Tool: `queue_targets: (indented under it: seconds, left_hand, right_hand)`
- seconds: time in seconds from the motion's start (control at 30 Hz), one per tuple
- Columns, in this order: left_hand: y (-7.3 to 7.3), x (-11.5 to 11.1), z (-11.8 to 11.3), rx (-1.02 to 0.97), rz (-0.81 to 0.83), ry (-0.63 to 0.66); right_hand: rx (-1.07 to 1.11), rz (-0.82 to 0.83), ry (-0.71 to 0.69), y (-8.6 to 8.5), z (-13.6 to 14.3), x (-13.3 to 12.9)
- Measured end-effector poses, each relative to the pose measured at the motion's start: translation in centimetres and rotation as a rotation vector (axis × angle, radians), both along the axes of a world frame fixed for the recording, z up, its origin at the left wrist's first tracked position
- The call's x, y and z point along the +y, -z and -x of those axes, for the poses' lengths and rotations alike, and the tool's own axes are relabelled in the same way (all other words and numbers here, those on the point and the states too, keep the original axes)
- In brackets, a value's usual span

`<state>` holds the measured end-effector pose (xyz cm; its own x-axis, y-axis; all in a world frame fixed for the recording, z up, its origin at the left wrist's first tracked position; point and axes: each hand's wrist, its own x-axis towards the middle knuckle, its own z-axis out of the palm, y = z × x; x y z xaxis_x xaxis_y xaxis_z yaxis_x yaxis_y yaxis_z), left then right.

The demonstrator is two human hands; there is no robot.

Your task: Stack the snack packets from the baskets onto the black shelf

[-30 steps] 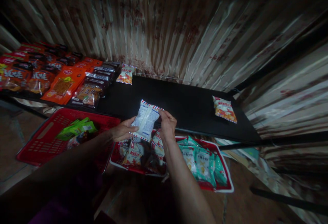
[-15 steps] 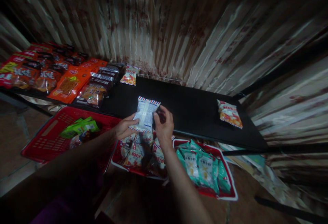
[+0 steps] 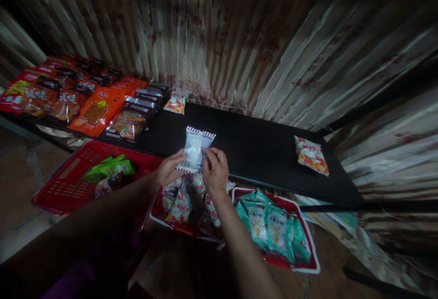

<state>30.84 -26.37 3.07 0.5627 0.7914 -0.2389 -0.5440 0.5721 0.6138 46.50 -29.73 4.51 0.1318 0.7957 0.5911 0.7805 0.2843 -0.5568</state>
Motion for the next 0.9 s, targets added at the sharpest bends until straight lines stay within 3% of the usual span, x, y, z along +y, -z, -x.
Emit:
queue_targets:
  seconds: [0.33,0.47,0.7,0.9]
  left_hand:
    - [-0.4,0.3,0.0,-0.022,-0.091,-0.063]
    - [-0.3,0.6,0.0,0.050,-0.242,-0.117]
    - [0.4,1.2,0.6,0.506,-0.800,-0.231]
    - [-0.9,0.4,0.7,0.584,-0.831,-0.323]
  right_hand:
    - [-0.034,0.122,-0.105,-0.6,0.6,-0.6]
    - [0.208,0.265,-0.122,-0.8,0.8,-0.8]
    - [0.717,0.359,-0.240,-1.3,1.7,-0.6]
    - [0.974,0.369,-0.244,-0.7,2.0,-0.2]
